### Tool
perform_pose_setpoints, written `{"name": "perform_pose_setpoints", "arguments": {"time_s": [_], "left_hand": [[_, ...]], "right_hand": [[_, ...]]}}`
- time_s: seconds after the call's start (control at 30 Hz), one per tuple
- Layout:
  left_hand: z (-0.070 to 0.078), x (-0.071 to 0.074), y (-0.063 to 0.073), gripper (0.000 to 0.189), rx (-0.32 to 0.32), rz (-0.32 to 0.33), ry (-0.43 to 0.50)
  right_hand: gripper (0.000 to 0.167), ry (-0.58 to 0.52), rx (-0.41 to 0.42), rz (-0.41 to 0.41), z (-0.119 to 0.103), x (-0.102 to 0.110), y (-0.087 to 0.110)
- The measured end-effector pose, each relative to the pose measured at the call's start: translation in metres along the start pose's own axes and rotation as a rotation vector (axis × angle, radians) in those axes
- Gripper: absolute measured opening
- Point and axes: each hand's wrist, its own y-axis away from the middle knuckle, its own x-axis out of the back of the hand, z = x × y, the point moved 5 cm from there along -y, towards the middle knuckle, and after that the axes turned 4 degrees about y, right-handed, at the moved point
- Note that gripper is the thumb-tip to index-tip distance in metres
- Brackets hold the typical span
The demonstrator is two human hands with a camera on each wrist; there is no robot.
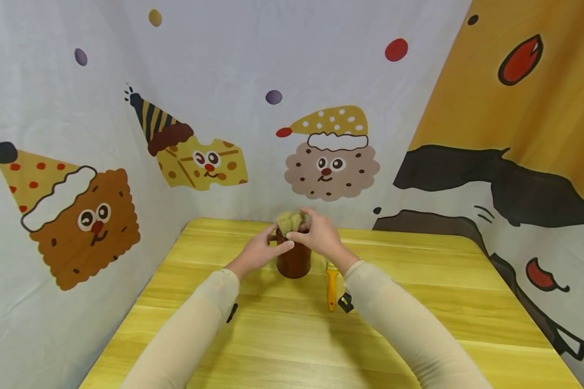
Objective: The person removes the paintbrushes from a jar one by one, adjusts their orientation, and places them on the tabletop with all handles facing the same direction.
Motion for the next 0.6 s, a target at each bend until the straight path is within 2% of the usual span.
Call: {"name": "perform_pose_setpoints", "arguments": {"time_s": [0.23,0.47,0.6], "left_hand": [[0.0,0.001,0.0,0.101,0.004,0.001,0.011],[-0.001,0.0,-0.002,0.101,0.011,0.009,0.018],[-0.001,0.0,-0.001,0.101,0.013,0.01,0.031]], "right_hand": [[0.077,0.023,-0.003,0.025,-0.004,-0.002,0.002],[0.071,0.231,-0.016,0.096,-0.013,-0.007,0.002],[0.07,0.294,-0.04,0.122,-0.015,-0.01,0.003]]}}
